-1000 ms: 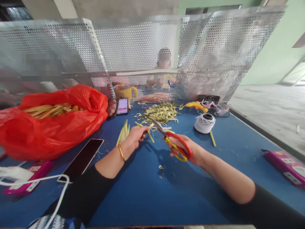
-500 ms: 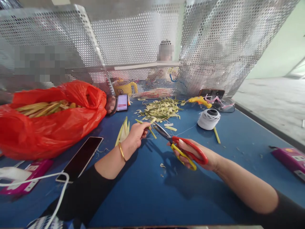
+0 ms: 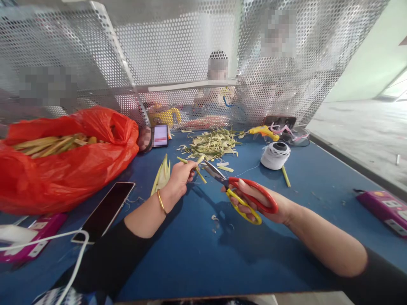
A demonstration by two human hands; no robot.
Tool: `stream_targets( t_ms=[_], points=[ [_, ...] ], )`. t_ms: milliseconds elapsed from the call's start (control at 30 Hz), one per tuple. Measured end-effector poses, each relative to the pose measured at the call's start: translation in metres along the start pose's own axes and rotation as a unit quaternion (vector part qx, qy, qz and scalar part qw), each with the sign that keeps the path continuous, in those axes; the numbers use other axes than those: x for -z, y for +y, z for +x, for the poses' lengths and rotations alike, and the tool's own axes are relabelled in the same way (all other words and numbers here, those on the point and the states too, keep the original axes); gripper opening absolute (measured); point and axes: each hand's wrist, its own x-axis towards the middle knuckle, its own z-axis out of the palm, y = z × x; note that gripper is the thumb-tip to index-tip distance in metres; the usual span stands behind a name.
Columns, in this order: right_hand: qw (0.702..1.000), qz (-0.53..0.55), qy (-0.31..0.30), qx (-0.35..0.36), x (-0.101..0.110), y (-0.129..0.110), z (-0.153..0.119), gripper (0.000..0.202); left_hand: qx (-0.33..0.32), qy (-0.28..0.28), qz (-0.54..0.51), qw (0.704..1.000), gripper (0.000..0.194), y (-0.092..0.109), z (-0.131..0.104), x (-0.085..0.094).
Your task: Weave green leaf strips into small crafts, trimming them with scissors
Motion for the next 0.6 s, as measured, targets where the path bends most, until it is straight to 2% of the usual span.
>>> stream_targets(
  t_ms=[333, 600],
  points=[
    [1.000, 0.005, 0.003, -0.018, -0.0013, 0.0026, 0.0009, 0.053, -0.017, -0.013, 0.011, 1.000, 0.011, -0.0016, -0.0043, -0.0020],
    [0.996, -0.068, 0.060, -0.021, -0.0085, 0.0007, 0.0023, 0.065, 0.014, -0.035, 0.005, 0.999, 0.005, -0.0069, -0.0094, -0.0078]
  ],
)
